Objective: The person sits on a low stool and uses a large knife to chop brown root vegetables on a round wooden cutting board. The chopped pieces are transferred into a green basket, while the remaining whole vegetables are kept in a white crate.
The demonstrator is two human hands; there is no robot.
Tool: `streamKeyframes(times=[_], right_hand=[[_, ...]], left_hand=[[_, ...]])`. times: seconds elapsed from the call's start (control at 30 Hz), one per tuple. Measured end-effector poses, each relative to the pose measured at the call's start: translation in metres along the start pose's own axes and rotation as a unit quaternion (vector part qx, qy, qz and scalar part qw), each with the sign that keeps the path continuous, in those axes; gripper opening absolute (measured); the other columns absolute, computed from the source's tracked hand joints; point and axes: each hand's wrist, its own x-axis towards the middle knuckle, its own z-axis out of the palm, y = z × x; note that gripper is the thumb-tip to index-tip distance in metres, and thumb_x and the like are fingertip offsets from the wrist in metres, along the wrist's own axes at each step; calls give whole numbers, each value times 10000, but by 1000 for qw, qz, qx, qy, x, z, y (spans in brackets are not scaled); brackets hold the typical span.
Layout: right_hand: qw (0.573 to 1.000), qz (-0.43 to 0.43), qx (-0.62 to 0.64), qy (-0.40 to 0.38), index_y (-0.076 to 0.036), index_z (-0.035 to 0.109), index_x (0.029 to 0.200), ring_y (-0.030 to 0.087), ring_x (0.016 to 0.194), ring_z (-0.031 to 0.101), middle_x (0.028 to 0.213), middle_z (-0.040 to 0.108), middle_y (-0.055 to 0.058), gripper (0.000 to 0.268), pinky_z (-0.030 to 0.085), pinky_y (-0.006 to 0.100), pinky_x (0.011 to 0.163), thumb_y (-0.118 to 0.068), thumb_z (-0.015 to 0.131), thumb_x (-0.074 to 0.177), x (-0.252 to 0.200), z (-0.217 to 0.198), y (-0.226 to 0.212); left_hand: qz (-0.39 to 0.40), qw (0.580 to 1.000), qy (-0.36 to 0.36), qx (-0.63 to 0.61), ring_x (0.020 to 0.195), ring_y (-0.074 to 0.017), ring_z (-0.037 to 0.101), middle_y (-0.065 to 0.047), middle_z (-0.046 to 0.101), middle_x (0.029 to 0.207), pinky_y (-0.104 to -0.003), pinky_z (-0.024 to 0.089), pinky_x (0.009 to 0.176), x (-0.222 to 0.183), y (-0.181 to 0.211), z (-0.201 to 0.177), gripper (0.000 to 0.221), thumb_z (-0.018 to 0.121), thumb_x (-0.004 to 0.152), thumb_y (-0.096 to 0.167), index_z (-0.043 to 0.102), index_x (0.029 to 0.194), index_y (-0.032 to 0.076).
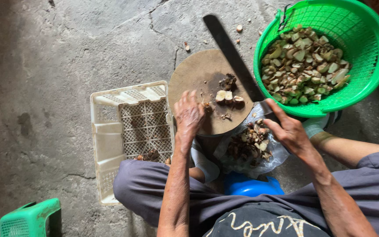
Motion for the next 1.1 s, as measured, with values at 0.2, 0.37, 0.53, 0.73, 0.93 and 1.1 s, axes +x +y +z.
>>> streamKeyframes(times=[0.2,0.37,0.53,0.73,0.93,1.1], right_hand=[[988,150,33,35,-244,394,1622,150,573,613,719,647,76,729,507,328,573,-176,639,939,-38,-50,-4],[986,149,53,52,-237,403,1615,137,570,602,745,635,68,736,503,320,552,-144,646,927,-62,-68,7],[984,159,65,44,-251,392,1617,129,576,599,752,644,65,729,500,319,560,-167,651,940,-61,-54,19],[990,133,-43,8,-261,392,1618,221,623,647,728,651,180,747,517,372,645,-231,677,928,-59,-43,19],[996,53,-72,-19,-215,410,1588,361,888,717,1057,706,269,712,549,428,757,-254,672,927,-57,-23,29],[992,39,-103,-55,-225,425,1570,407,1041,703,1227,685,255,694,564,449,818,-276,674,924,-53,1,34]], left_hand=[[25,992,-69,-102,1375,-372,484,-160,503,1483,-534,392,1123,60,74,62,619,630,924,348,474,1472,105],[97,994,27,-29,1334,-415,440,-190,505,1410,-603,339,1083,36,94,77,660,669,863,359,482,1442,103],[128,982,78,-114,1369,-347,493,-159,515,1421,-509,392,1210,-16,123,74,466,599,1021,212,485,1457,94],[172,967,2,-185,1342,-346,520,-120,577,1364,-454,418,1211,-69,157,33,480,654,879,55,574,1352,79],[213,952,27,-219,1228,-348,581,-164,597,1277,-485,451,1107,-100,151,6,478,675,811,101,591,1281,76],[-39,991,71,-109,974,-236,672,-100,675,1156,-368,565,869,-80,55,3,269,537,995,44,602,1249,104]])
